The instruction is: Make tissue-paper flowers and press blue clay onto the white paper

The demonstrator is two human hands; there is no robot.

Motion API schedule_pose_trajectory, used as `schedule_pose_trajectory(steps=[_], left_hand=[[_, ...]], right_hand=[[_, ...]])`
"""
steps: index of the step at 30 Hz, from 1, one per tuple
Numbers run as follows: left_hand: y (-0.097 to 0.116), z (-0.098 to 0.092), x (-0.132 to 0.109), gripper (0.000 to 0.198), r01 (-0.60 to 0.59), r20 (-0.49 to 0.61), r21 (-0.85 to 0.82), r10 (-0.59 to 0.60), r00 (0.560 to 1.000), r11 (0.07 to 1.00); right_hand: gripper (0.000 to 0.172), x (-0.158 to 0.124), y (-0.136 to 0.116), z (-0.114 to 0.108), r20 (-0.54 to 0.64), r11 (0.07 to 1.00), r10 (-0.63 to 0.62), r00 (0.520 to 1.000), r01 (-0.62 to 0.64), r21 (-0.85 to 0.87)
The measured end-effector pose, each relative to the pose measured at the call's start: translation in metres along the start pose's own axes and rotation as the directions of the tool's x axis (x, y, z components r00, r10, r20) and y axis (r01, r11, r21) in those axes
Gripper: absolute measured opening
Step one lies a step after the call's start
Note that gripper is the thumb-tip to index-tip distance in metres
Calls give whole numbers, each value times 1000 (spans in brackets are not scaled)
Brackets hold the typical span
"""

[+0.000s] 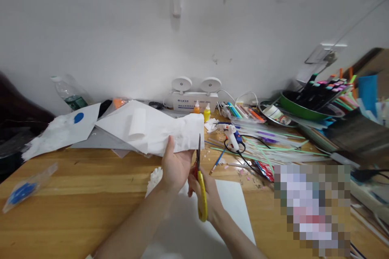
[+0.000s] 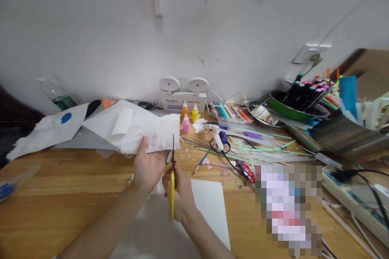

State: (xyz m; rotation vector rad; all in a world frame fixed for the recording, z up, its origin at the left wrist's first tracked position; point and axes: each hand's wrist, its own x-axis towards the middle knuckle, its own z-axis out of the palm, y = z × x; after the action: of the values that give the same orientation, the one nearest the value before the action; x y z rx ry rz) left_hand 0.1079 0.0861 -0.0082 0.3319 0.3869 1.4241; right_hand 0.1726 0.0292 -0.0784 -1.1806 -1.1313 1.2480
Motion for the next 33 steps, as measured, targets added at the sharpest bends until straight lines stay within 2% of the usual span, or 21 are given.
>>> schedule_pose_trajectory(steps=[10,33], left_hand=[[-3,0,1,40,34,-12,-6,-34,999,999],[-4,-4,3,34,49,24,-54,-48,999,997]], right_hand=[[19,0,-3,-2,-16,998,-18,1000,17,-56],[15,1,10,-4,-28,990,-58,998,54,-128]])
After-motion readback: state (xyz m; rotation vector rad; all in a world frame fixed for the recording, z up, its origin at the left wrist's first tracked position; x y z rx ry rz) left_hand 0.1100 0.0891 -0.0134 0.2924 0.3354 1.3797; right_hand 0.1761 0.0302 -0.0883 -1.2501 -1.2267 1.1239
